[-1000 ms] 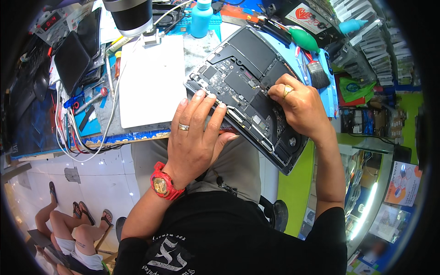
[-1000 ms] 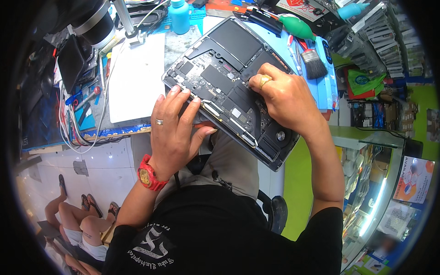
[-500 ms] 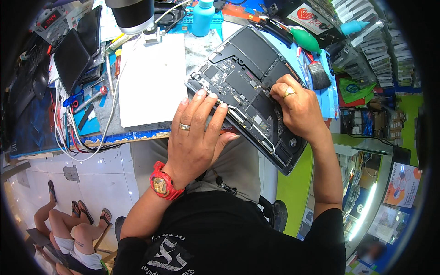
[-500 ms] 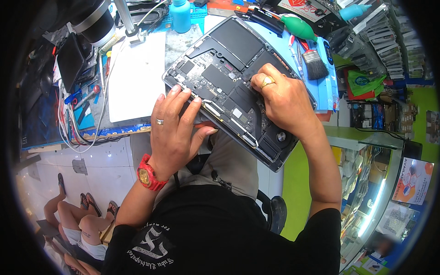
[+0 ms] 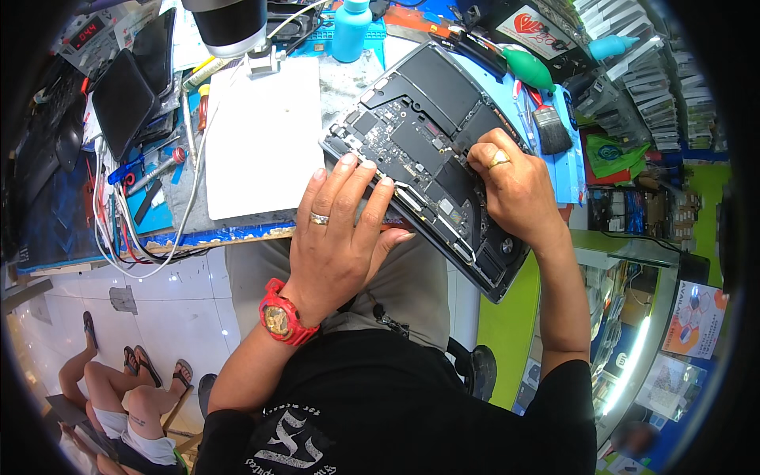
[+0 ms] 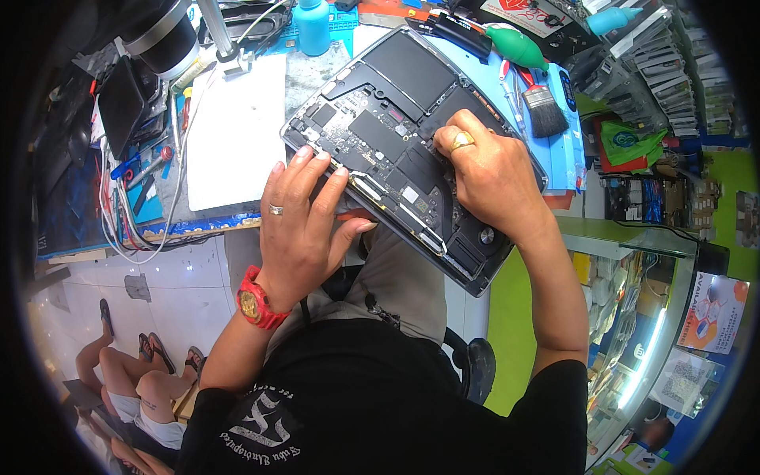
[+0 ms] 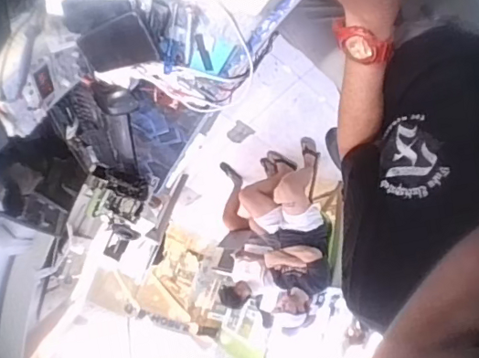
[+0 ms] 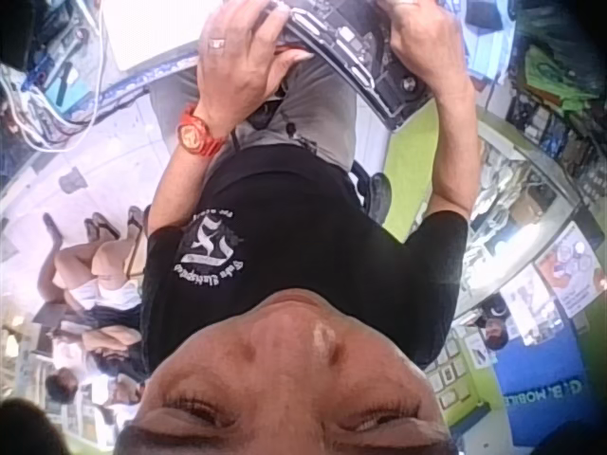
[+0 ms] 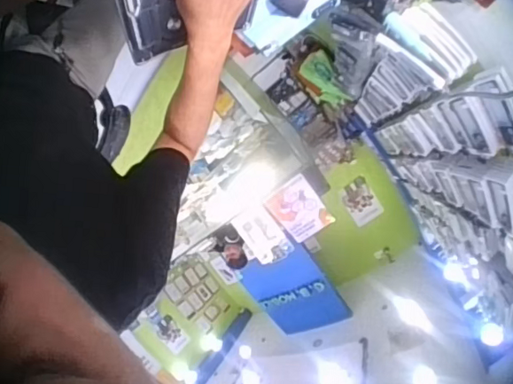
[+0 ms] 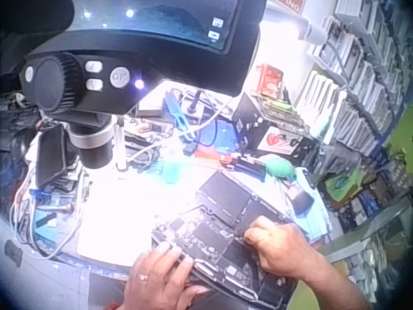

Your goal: The person uses a screwdriver to remove and replace screws inside a laptop casing, then handles a component by hand before closing the laptop lid.

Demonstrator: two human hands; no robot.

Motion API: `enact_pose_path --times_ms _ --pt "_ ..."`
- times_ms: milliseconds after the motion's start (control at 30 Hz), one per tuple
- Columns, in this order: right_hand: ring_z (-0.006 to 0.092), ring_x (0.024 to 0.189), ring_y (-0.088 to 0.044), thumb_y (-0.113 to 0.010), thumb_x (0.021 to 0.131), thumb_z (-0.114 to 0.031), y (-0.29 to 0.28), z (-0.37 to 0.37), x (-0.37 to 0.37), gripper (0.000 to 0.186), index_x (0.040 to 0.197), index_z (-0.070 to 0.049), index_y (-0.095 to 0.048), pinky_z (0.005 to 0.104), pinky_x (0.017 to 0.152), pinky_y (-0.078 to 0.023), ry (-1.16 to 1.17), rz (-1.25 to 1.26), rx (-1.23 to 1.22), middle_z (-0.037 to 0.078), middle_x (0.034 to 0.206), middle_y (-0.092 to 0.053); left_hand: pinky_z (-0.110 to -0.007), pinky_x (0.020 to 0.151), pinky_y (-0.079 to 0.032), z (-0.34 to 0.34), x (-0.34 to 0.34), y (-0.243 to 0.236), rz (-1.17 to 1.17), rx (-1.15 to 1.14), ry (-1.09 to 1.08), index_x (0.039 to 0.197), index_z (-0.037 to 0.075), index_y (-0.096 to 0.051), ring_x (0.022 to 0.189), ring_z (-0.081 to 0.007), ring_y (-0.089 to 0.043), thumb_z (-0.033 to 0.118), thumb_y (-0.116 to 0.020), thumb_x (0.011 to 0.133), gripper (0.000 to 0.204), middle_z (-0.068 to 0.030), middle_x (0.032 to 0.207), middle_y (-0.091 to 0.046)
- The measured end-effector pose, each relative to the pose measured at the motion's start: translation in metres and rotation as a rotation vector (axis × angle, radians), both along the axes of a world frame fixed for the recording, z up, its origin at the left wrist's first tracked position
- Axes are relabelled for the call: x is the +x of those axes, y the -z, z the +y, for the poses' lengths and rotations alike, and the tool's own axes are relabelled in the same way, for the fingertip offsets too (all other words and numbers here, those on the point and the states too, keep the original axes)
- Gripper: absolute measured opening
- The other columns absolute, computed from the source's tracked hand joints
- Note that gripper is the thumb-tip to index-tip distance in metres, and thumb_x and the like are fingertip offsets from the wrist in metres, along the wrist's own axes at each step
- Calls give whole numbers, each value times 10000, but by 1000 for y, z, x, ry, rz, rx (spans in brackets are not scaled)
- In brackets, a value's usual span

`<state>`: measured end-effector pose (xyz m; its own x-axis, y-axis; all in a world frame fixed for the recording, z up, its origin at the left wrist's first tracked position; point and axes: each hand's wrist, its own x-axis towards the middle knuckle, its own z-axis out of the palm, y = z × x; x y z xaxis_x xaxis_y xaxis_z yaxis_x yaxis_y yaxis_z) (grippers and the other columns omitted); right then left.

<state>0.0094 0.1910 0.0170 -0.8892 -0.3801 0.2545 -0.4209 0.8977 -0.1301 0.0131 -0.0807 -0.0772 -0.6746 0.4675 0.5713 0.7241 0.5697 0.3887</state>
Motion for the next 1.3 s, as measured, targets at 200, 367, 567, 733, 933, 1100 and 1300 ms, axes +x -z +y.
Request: enact_pose_path --times_ms 200,367,567,733,933,1100,1300 --pt "347 710 -711 -660 829 62 -1 -1 -1 186 993 -25 -658 455 610 -561 -5 -4 21 112 955 -656 -591 1219 -361 0 0 0 0 6 -2 1446 70 -624 1449 -375 -520 486 -731 993 625 -168 1483 -578" --pt "346 706 -706 -662 822 60 -2 1 -1 207 1010 -25 -665 453 615 -561 -15 -15 40 114 971 -654 -588 1217 -363 1 0 0 7 9 -7 1440 67 -628 1445 -373 -523 489 -732 991 625 -168 1480 -582" --pt "345 712 -708 -660 823 60 -1 0 -1 216 1020 -29 -667 452 617 -563 -9 -11 51 115 980 -656 -584 1219 -363 0 0 -1 2 5 -4 1440 70 -628 1445 -376 -523 491 -729 993 623 -166 1475 -583" --pt "347 714 -710 -655 828 63 -1 0 -1 207 1014 -28 -666 454 620 -565 -13 -8 36 116 981 -658 -610 1232 -330 1 0 -1 -11 22 0 1428 77 -636 1445 -376 -521 496 -732 988 615 -166 1476 -580" --pt "350 720 -712 -652 836 60 -1 0 1 190 1005 -26 -666 457 625 -568 18 -23 28 111 982 -660 -660 1253 -243 17 13 -24 6 60 79 1316 87 -704 1402 -359 -563 465 -747 984 506 -115 1334 -633" --pt "345 726 -717 -652 837 65 -2 3 10 202 1013 -31 -669 453 627 -570 29 5 -9 104 975 -660 -630 1203 -323 48 -1 -56 -112 213 111 1122 79 -746 1106 -303 -657 162 -823 882 266 -71 1087 -655" --pt "339 736 -727 -665 843 62 1 8 16 209 1023 -43 -663 435 625 -574 41 4 -64 99 965 -677 -633 1179 -347 67 -13 -57 -96 151 143 1041 68 -733 1055 -313 -648 145 -790 903 168 -92 1060 -648"
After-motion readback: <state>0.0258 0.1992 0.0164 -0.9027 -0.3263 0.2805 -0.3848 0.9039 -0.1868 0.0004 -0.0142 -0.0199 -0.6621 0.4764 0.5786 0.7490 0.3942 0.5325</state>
